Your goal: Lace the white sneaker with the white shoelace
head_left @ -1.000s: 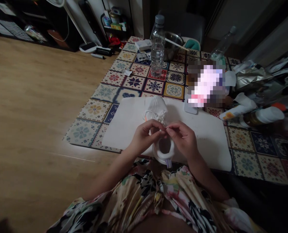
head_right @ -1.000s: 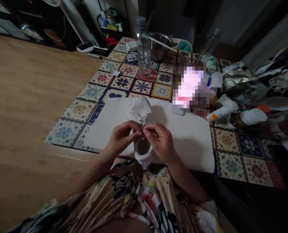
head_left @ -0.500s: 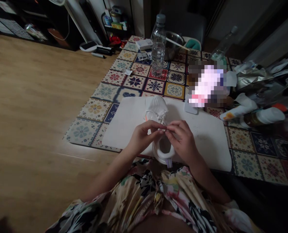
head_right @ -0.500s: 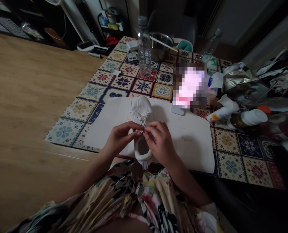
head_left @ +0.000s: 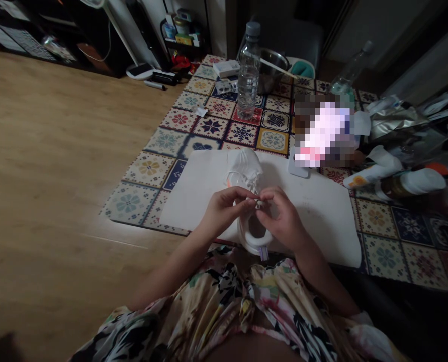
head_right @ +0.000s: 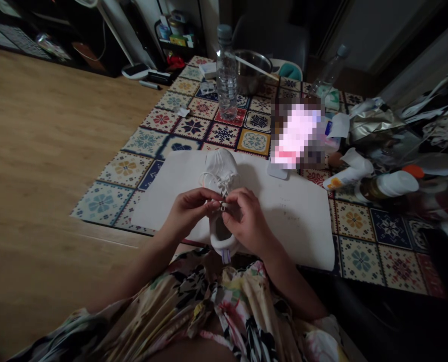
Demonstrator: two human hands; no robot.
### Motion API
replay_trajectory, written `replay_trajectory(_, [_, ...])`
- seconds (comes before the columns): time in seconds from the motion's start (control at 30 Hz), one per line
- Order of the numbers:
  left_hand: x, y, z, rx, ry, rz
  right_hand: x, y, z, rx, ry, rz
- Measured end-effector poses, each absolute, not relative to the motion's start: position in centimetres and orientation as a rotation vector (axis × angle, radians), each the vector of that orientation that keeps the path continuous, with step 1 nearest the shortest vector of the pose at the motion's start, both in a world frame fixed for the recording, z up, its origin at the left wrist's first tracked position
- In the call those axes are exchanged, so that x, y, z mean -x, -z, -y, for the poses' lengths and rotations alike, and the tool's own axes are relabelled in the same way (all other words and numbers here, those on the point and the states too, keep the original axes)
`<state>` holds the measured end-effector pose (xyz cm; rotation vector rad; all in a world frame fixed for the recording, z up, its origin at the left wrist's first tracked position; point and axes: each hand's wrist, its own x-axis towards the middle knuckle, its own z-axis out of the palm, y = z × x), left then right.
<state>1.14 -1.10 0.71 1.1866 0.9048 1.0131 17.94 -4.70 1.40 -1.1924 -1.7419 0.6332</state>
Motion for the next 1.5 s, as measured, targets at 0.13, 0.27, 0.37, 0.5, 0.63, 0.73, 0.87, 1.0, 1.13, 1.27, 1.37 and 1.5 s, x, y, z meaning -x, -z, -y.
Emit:
replay_trajectory(0.13, [-1.2,-0.9,1.0,-1.119,-0.976,-0.874,-18.1,-1.5,4.8,1.11,-0.204,1.923])
replay_trajectory(0.27, [-1.0,-1.1,0.7,-1.126,-0.95,-0.856,-18.3,-1.6,4.7,1.025,-0.049,2.024])
replay_trajectory(0.37, [-0.8,-1.0,0.2,-1.127,-0.923,-0.851,-18.3,-1.8,4.6,1.003,-0.058,1.944])
replay_trajectory(0.5, [-0.9,-0.6,-0.7,-1.129,-0.972,-0.859,-18.7,-1.9,4.8,1.005,-0.231,1.85])
replay_trajectory(0.63, [-1.3,-0.2,-1.2,-1.06,-1.066,-0.875,-19.6,-1.6,5.3,0.96,-0.355,1.853])
replay_trajectory(0.73, [-1.8,0.0,-1.5,-1.033,-1.143,-0.886,-19.7,-1.2,5.5,0.935,-0.431,1.847])
replay_trajectory(0.87, [-2.3,0.4,-1.7,-1.057,-1.182,-0.906,-19.4,-0.9,5.7,0.946,-0.488,1.821])
replay_trajectory(1.0, [-2.4,0.8,-1.8,-1.064,-1.227,-0.901,-19.3,-0.8,5.6,0.912,-0.474,1.835])
replay_trajectory(1.13, [-1.9,0.6,-1.7,-1.167,-1.165,-0.881,-19.6,-1.2,5.8,0.904,-0.46,1.919])
replay_trajectory(1.27, [-0.8,0.4,-1.3,-1.295,-1.106,-0.857,-19.7,-1.7,5.9,1.063,-0.331,1.933])
replay_trajectory(1.37, [0.1,0.4,-0.5,-1.443,-1.104,-0.814,-19.5,-1.8,5.7,1.216,-0.222,1.983])
replay_trajectory(1.5, [1.0,0.0,0.4,-1.729,-0.986,-0.713,-19.0,-2.4,5.8,1.288,-0.234,1.989])
